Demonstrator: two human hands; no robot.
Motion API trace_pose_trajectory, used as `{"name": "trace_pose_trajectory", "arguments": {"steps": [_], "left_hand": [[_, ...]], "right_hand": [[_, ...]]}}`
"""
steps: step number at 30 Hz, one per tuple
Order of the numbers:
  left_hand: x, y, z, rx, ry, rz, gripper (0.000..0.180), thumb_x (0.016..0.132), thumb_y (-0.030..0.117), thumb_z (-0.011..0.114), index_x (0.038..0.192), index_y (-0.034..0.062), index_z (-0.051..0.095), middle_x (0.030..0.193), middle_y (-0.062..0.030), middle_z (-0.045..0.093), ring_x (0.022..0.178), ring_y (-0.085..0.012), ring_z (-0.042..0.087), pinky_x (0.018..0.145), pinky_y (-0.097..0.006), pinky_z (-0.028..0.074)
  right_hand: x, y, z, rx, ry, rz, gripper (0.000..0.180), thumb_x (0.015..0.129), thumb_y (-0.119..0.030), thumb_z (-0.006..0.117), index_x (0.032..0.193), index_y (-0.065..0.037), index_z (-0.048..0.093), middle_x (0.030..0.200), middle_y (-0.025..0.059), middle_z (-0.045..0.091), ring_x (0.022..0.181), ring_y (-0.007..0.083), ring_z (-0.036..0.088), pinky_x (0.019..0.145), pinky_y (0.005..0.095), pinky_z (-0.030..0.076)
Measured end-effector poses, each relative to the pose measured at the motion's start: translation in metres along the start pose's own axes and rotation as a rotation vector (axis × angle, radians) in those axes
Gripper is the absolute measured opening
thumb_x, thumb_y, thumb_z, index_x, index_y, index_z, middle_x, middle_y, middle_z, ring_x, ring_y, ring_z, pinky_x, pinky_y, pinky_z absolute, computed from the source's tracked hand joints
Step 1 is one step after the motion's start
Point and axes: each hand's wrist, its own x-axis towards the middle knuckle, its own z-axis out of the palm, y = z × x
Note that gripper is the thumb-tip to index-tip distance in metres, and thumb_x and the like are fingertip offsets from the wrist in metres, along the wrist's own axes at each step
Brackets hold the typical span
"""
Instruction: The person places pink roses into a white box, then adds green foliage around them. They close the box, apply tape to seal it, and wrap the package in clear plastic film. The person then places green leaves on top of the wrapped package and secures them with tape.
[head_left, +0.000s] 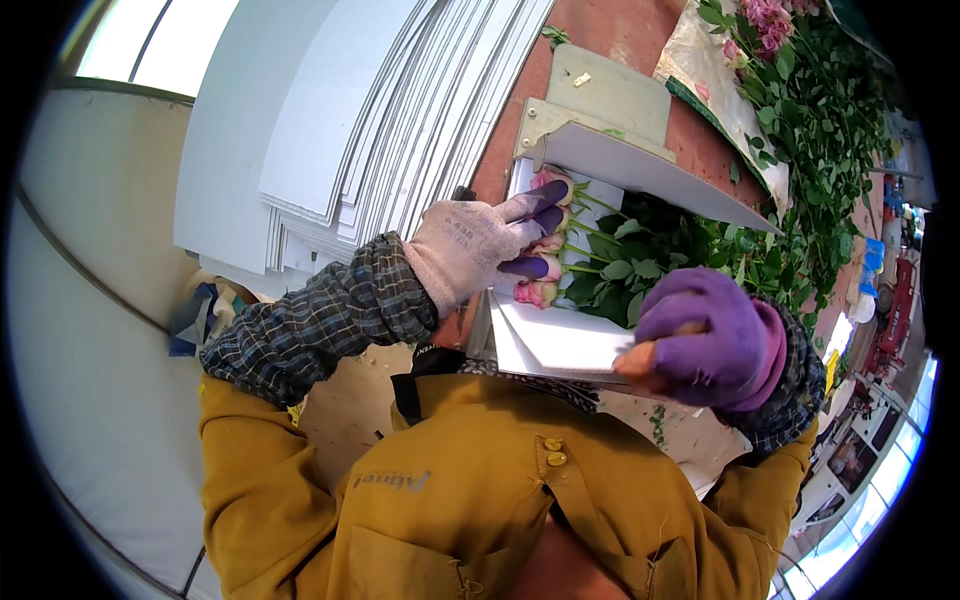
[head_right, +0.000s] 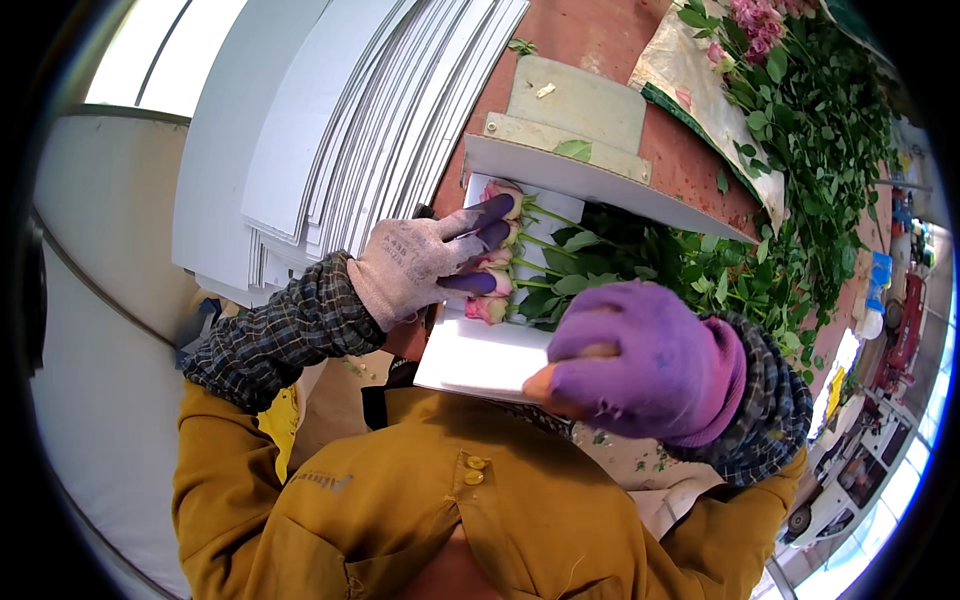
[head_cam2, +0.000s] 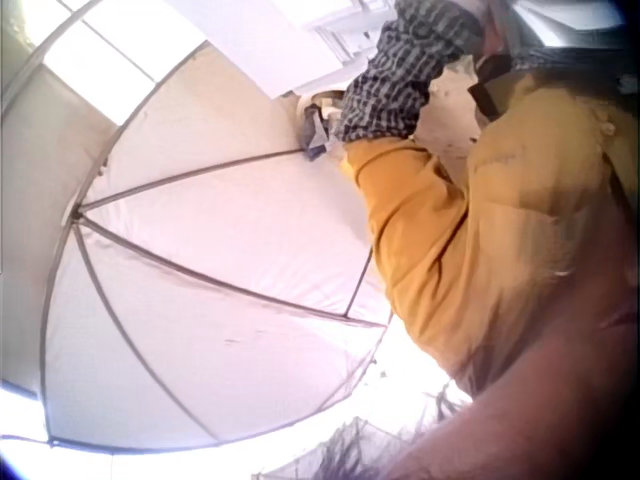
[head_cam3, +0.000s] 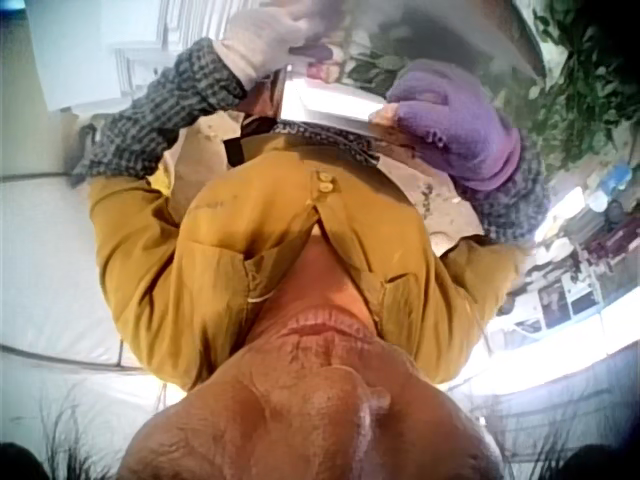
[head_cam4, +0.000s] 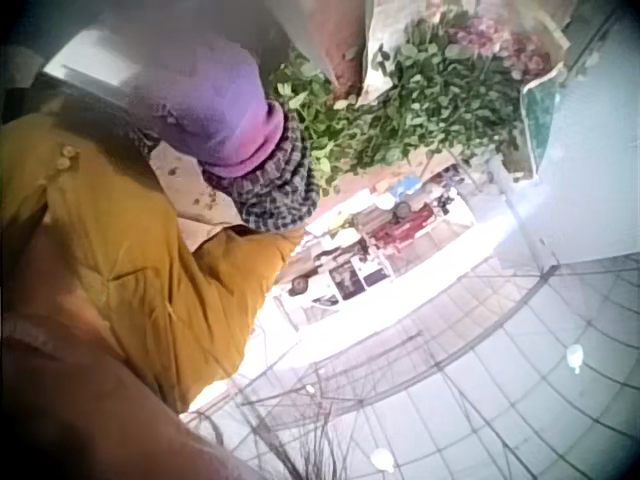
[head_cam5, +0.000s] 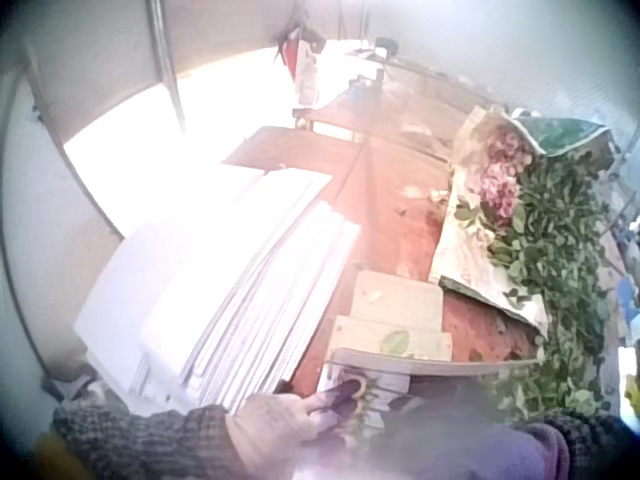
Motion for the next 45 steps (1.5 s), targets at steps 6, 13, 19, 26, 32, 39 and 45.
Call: {"name": "trace_pose_trajectory", "arguments": {"steps": [6, 13, 19, 26, 32, 39, 45], "left_hand": [[-0.002, -0.008, 0.002, 0.057, -0.160, 0.003, 0.056, 0.070, 0.037, 0.072, 0.121, 0.0182, 0.057, 0.139, -0.0024, 0.046, 0.075, -0.0186, 0.067, 0.060, -0.032, 0.057], [-0.014, -0.016, 0.012, -0.095, -0.133, -0.004, 0.054, 0.070, 0.037, 0.072, 0.118, 0.0174, 0.059, 0.134, -0.0019, 0.048, 0.083, -0.0188, 0.066, 0.063, -0.033, 0.057], [-0.029, -0.016, 0.032, -0.248, 0.156, 0.006, 0.041, 0.078, 0.032, 0.065, 0.114, 0.0128, 0.061, 0.130, -0.0039, 0.054, 0.066, -0.0178, 0.064, 0.056, -0.031, 0.054], [-0.116, 0.004, 0.037, -0.572, 0.576, -0.256, 0.030, 0.072, 0.011, 0.069, 0.100, 0.0032, 0.065, 0.113, -0.0127, 0.063, 0.069, -0.0168, 0.064, 0.055, -0.028, 0.052], [-0.158, 0.012, 0.064, -0.785, 0.674, -0.363, 0.032, 0.068, 0.010, 0.072, 0.099, 0.0070, 0.069, 0.110, -0.0093, 0.065, 0.081, -0.0204, 0.068, 0.059, -0.028, 0.053], [-0.162, 0.015, 0.085, -0.784, 0.704, -0.482, 0.032, 0.068, 0.011, 0.072, 0.099, 0.0079, 0.068, 0.109, -0.0089, 0.065, 0.088, -0.0213, 0.067, 0.064, -0.028, 0.054], [-0.146, 0.009, 0.063, -0.769, 0.670, -0.424, 0.030, 0.067, 0.007, 0.072, 0.097, 0.0039, 0.067, 0.106, -0.0126, 0.065, 0.084, -0.0242, 0.067, 0.065, -0.029, 0.055]], "right_hand": [[0.002, 0.042, 0.006, -0.751, 0.140, 0.187, 0.019, 0.075, -0.007, 0.065, 0.093, -0.012, 0.064, 0.087, 0.0049, 0.057, 0.074, 0.0223, 0.058, 0.059, 0.0330, 0.050], [-0.005, 0.070, 0.056, -0.844, 0.031, 0.321, 0.043, 0.072, -0.017, 0.068, 0.112, -0.005, 0.059, 0.114, 0.0108, 0.054, 0.099, 0.0307, 0.056, 0.078, 0.0415, 0.050], [0.011, 0.055, 0.056, -0.651, -0.087, 0.384, 0.073, 0.063, -0.031, 0.077, 0.121, 0.004, 0.050, 0.129, 0.0218, 0.046, 0.113, 0.0397, 0.050, 0.092, 0.0478, 0.045], [0.012, 0.053, 0.056, -0.609, -0.221, 0.467, 0.085, 0.066, -0.042, 0.077, 0.129, 0.005, 0.043, 0.127, 0.0301, 0.044, 0.113, 0.0470, 0.048, 0.094, 0.0509, 0.043], [0.024, 0.055, 0.053, -0.674, -0.321, 0.461, 0.083, 0.073, -0.058, 0.069, 0.127, 0.001, 0.042, 0.123, 0.0324, 0.046, 0.107, 0.0473, 0.050, 0.089, 0.0510, 0.045], [0.036, 0.055, 0.056, -0.675, -0.367, 0.463, 0.082, 0.078, -0.059, 0.064, 0.125, 0.003, 0.042, 0.122, 0.0346, 0.046, 0.102, 0.0489, 0.053, 0.085, 0.0507, 0.047], [0.035, 0.051, 0.059, -0.723, -0.351, 0.425, 0.073, 0.085, -0.057, 0.057, 0.127, 0.002, 0.045, 0.123, 0.0306, 0.048, 0.098, 0.0469, 0.056, 0.083, 0.0500, 0.048]]}}
